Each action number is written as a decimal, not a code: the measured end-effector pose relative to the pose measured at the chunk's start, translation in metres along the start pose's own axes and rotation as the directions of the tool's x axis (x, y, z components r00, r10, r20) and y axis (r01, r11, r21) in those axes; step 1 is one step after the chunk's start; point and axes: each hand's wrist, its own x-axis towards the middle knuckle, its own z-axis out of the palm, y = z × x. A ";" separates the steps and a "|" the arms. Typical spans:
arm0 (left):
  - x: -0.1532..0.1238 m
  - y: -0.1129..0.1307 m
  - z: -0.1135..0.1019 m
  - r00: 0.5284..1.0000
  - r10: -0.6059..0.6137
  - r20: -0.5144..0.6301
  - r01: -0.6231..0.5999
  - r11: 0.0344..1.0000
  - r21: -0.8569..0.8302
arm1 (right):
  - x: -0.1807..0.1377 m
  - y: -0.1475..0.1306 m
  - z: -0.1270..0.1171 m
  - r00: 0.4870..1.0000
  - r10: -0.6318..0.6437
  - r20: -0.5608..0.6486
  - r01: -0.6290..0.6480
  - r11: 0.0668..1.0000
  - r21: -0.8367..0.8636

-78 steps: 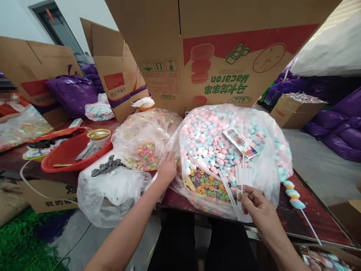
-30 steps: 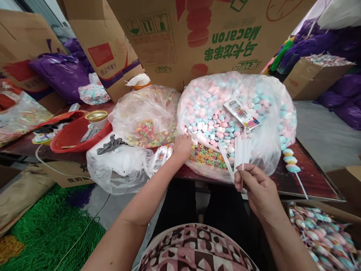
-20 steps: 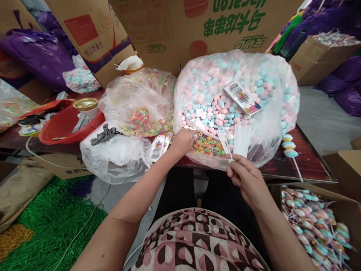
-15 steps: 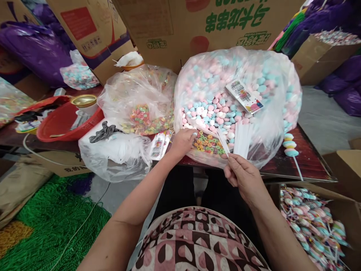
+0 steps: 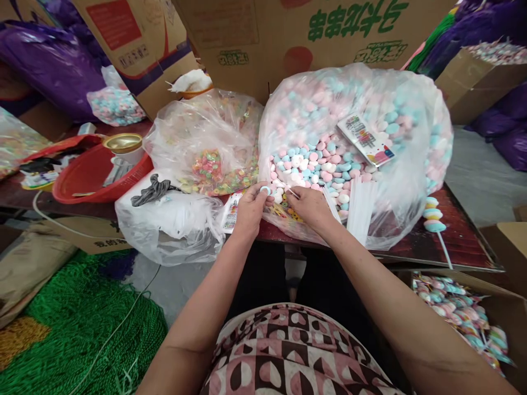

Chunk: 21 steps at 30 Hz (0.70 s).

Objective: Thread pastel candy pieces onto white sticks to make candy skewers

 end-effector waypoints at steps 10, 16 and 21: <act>-0.009 -0.014 -0.006 0.995 -0.102 0.022 0.103 0.994 -0.046 | 0.011 -0.011 0.027 0.999 0.022 0.040 -0.015 0.989 -0.149; -0.016 -0.008 0.000 0.994 -0.098 0.038 0.101 0.990 -0.096 | 0.002 0.010 0.009 0.992 0.108 -0.066 -0.099 0.987 0.126; -0.019 -0.005 0.007 0.995 -0.079 0.061 0.079 0.997 0.002 | -0.020 0.020 -0.014 0.975 0.215 -0.050 -0.150 0.812 0.564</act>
